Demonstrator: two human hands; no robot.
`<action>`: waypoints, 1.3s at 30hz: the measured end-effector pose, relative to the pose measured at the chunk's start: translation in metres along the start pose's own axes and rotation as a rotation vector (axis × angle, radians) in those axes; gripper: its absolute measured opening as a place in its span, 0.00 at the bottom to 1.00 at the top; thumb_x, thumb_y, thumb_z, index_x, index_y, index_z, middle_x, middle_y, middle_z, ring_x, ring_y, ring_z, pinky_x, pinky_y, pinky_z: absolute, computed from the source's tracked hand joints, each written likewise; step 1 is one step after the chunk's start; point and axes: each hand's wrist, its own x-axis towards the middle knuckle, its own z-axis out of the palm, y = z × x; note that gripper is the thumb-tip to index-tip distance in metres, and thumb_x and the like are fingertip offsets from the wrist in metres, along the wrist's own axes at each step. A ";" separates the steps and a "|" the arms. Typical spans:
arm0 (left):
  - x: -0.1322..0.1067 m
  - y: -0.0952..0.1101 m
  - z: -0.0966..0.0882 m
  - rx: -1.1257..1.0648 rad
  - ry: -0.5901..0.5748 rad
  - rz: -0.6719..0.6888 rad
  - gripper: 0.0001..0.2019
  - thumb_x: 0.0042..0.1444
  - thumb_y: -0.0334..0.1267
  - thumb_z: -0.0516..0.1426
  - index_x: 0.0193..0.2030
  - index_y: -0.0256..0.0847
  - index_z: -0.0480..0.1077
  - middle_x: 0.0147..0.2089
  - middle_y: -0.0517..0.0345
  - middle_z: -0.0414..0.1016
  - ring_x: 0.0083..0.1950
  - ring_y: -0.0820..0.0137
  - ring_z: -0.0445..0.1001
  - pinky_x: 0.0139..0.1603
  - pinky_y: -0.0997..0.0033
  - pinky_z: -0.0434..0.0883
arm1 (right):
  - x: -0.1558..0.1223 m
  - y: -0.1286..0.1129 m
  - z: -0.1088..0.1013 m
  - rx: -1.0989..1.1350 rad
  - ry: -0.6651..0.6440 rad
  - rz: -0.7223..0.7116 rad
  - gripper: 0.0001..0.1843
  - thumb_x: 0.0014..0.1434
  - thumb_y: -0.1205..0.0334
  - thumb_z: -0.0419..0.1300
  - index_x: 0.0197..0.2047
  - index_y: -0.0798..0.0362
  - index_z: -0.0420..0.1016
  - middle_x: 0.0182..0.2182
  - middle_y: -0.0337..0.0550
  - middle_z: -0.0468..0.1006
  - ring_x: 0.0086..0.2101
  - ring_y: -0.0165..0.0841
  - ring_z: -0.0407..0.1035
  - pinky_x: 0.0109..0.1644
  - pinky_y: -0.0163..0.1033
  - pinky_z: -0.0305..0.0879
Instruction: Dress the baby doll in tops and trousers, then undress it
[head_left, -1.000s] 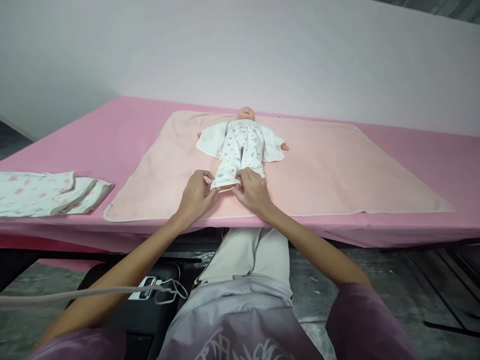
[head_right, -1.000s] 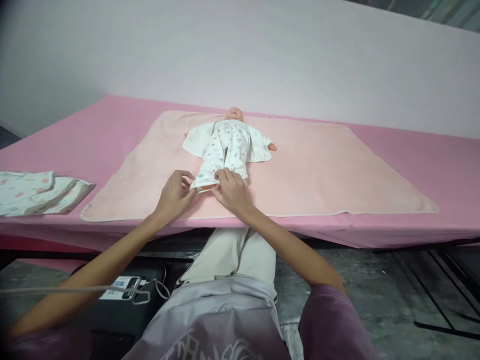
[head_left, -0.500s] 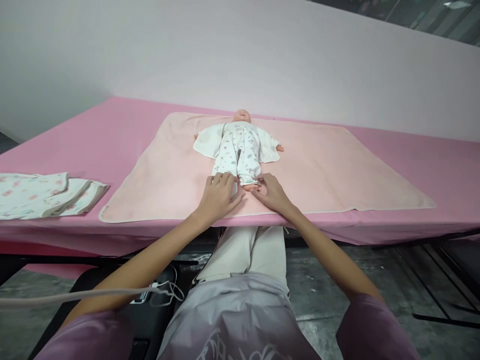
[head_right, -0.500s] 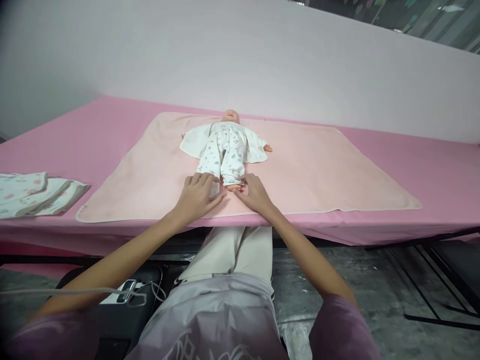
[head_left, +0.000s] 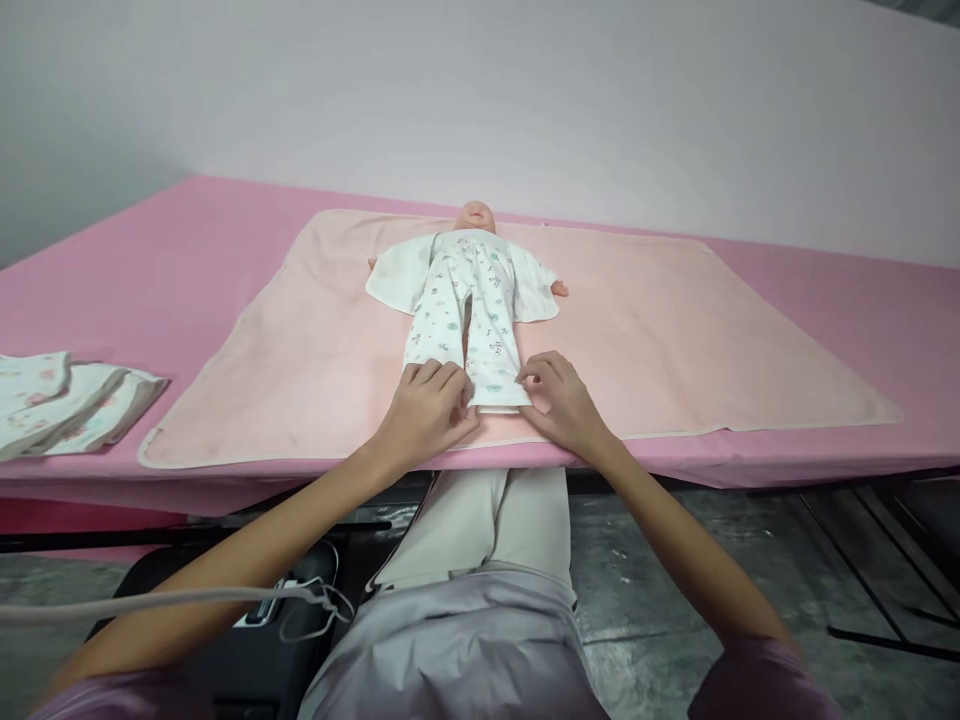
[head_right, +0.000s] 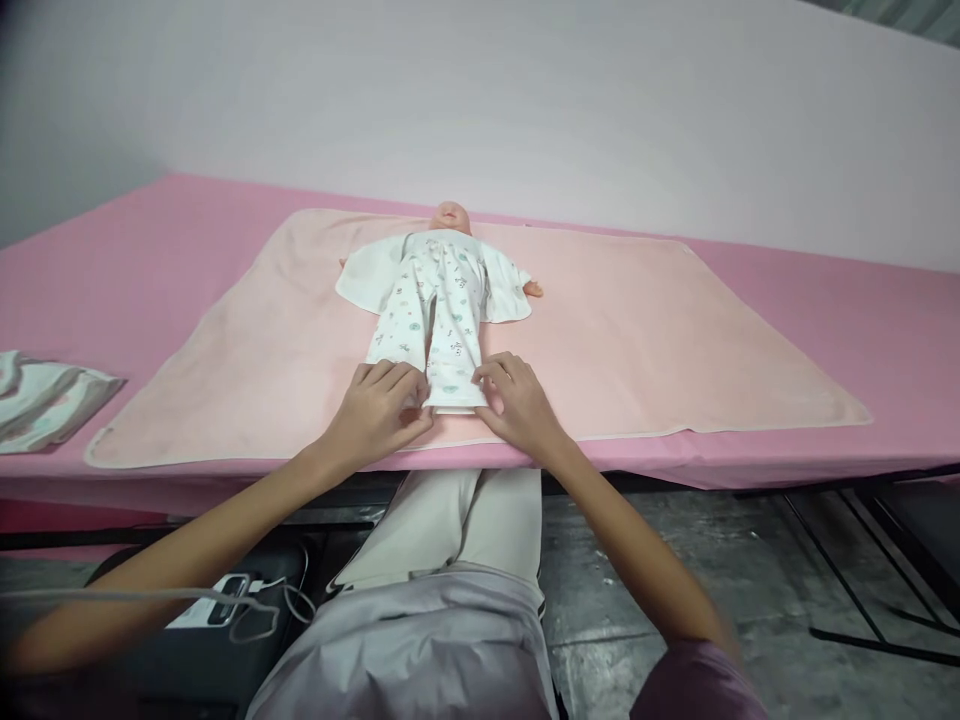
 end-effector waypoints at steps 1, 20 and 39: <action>-0.004 -0.001 -0.003 -0.003 -0.020 0.014 0.05 0.68 0.39 0.60 0.42 0.44 0.68 0.46 0.52 0.82 0.49 0.55 0.76 0.52 0.52 0.66 | -0.004 -0.001 -0.005 -0.004 -0.038 -0.018 0.16 0.66 0.69 0.65 0.56 0.47 0.72 0.56 0.52 0.78 0.54 0.49 0.76 0.58 0.55 0.73; -0.046 -0.069 -0.029 0.074 -0.115 -0.146 0.20 0.71 0.48 0.60 0.65 0.44 0.70 0.65 0.39 0.79 0.63 0.44 0.77 0.56 0.45 0.73 | 0.024 0.013 -0.003 -0.126 -0.311 -0.179 0.20 0.77 0.50 0.64 0.67 0.44 0.80 0.68 0.52 0.81 0.69 0.51 0.73 0.76 0.67 0.69; -0.023 -0.066 -0.010 0.157 -0.157 -0.183 0.18 0.60 0.30 0.60 0.56 0.44 0.70 0.52 0.44 0.85 0.50 0.46 0.79 0.49 0.49 0.69 | 0.033 -0.001 0.047 -0.200 -0.172 0.297 0.45 0.70 0.30 0.66 0.77 0.51 0.68 0.71 0.66 0.73 0.67 0.65 0.68 0.67 0.72 0.70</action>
